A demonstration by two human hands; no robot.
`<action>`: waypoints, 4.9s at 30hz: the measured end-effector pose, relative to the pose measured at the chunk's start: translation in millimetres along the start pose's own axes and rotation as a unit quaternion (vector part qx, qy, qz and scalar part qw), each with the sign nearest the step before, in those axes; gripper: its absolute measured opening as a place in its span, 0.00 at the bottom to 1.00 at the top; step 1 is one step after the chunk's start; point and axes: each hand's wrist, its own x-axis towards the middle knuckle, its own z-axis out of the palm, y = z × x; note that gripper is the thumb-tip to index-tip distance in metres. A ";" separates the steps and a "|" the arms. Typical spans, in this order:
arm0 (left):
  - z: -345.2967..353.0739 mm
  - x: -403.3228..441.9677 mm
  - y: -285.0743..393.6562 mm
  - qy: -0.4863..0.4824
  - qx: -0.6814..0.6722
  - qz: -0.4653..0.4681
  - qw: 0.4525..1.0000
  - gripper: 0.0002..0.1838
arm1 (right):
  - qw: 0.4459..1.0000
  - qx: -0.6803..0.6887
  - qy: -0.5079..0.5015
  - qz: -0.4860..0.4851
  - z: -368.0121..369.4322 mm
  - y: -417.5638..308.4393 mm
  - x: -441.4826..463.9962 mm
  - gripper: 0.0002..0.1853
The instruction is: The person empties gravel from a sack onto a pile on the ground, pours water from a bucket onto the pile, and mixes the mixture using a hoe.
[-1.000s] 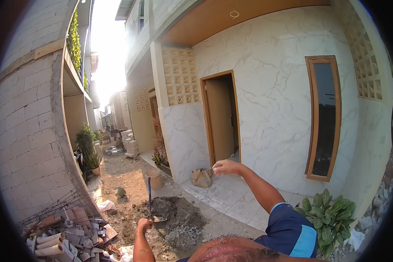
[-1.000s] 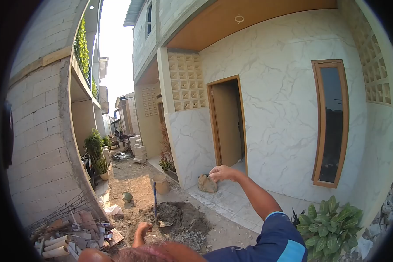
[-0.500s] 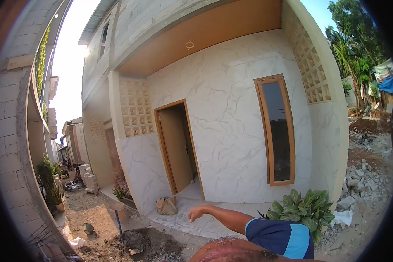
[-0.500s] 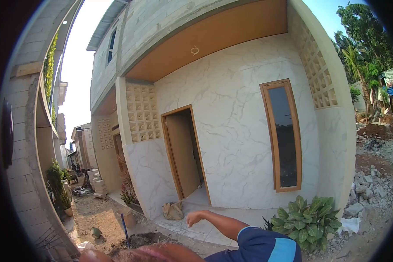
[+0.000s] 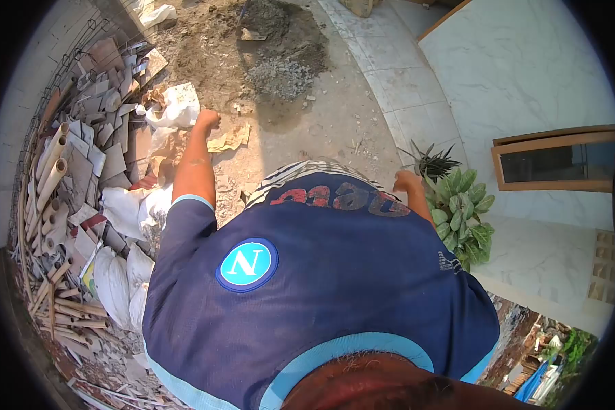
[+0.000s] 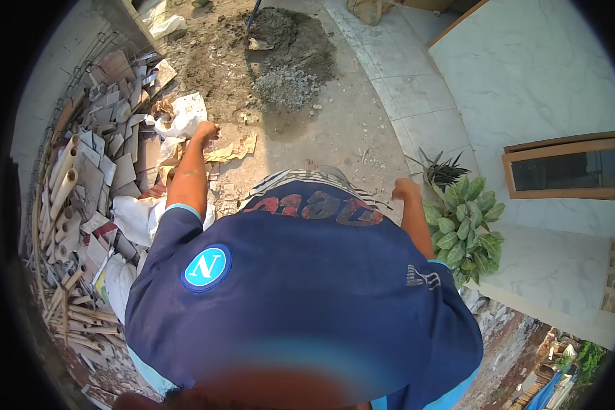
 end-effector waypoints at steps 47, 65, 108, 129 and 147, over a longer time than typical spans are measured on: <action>-363.4 423.8 365.0 -0.118 0.006 -0.047 0.992 0.25 | 0.876 0.421 -0.228 0.057 -356.1 -338.3 514.0 0.15; -276.9 807.3 675.1 -0.177 0.209 0.120 0.954 0.28 | 0.631 0.746 -0.093 0.189 -562.6 -449.0 792.0 0.15; 275.4 1192.3 799.6 -0.535 0.733 0.314 0.277 0.21 | -0.789 0.467 0.358 0.176 -696.9 -668.5 1331.0 0.41; 115.9 1155.6 468.5 -0.739 0.635 -0.098 0.202 0.23 | -0.224 0.547 0.441 0.676 -547.1 -549.7 978.9 0.18; 104.6 1160.0 401.9 -0.669 0.687 0.030 0.284 0.24 | -0.141 0.569 0.409 0.700 -492.5 -552.4 1022.2 0.22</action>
